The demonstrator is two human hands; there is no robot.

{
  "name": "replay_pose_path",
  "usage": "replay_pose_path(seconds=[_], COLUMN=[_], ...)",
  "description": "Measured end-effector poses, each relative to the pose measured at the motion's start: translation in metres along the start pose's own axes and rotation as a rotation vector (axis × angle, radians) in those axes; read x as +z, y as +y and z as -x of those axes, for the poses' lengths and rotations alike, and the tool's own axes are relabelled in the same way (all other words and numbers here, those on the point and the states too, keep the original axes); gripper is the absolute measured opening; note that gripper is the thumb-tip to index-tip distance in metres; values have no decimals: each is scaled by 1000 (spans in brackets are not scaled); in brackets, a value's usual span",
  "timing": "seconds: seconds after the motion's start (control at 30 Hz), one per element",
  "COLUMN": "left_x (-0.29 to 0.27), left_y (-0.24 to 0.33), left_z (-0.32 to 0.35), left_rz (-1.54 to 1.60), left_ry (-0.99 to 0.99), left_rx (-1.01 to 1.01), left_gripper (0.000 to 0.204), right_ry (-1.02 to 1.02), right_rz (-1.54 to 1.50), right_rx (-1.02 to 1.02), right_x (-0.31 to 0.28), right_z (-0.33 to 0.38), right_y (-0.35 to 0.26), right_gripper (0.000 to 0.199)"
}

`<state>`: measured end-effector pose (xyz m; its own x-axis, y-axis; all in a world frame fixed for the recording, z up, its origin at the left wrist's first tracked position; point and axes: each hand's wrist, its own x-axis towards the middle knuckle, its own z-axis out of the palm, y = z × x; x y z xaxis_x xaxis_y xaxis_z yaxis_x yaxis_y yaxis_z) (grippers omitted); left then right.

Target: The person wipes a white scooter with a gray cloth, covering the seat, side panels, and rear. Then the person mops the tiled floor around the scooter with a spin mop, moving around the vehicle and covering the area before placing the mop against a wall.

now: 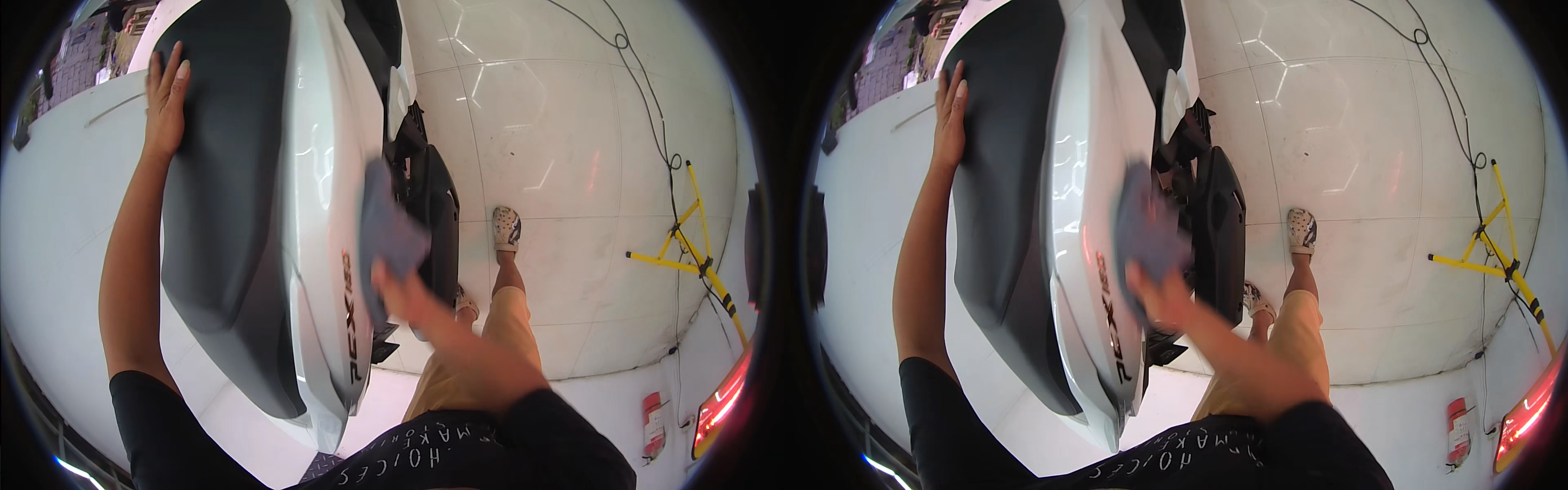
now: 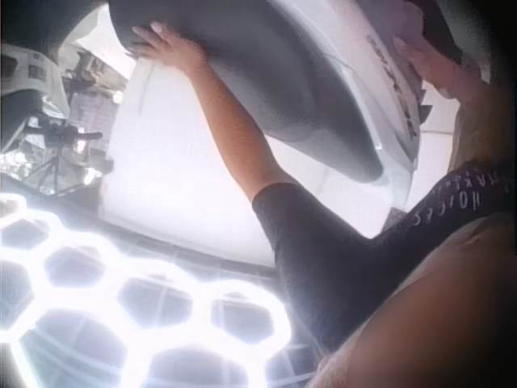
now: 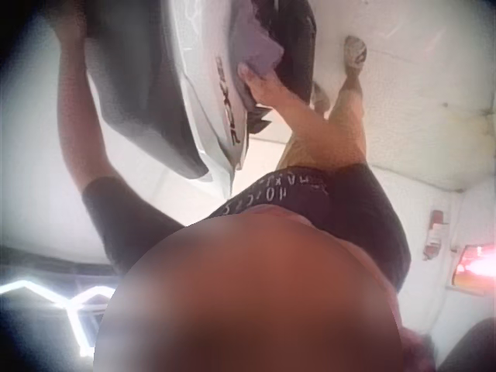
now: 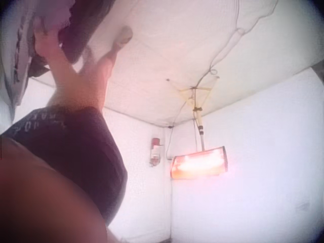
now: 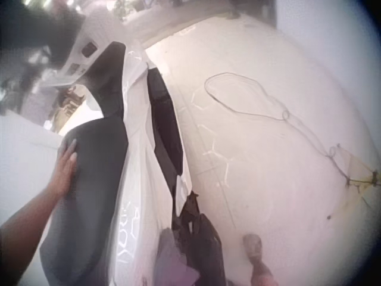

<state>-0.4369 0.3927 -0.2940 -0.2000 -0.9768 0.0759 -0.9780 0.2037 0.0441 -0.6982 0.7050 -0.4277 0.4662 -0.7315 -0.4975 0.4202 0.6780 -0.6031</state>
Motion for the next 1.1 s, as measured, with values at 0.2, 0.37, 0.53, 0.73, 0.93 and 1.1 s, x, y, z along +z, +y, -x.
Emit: replay_pose_path(seconds=[0.2, 0.37, 0.53, 0.73, 0.93, 1.1], left_x=[12, 10, 7, 5, 5, 7], left_y=[7, 20, 27, 26, 23, 17], left_z=[4, -2, -8, -11, -14, -13], left_rz=[144, 137, 117, 102, 116, 40], left_ry=[80, 75, 24, -4, 27, 17], left_rx=[-73, -108, -83, -75, -82, -77], left_gripper=[47, 47, 51, 55, 58, 58], right_ry=[27, 25, 136, 68, 90, 162], right_rz=[21, 287, 291, 218, 540, 869], right_rx=[-327, -453, -491, -406, -413, -506], right_x=[-14, -72, -52, -51, -66, -54], right_z=[-52, -263, -163, -151, -409, -482], right_y=[1, -101, -74, -61, -183, -236], right_gripper=[65, 70, 71, 77, 87, 66])
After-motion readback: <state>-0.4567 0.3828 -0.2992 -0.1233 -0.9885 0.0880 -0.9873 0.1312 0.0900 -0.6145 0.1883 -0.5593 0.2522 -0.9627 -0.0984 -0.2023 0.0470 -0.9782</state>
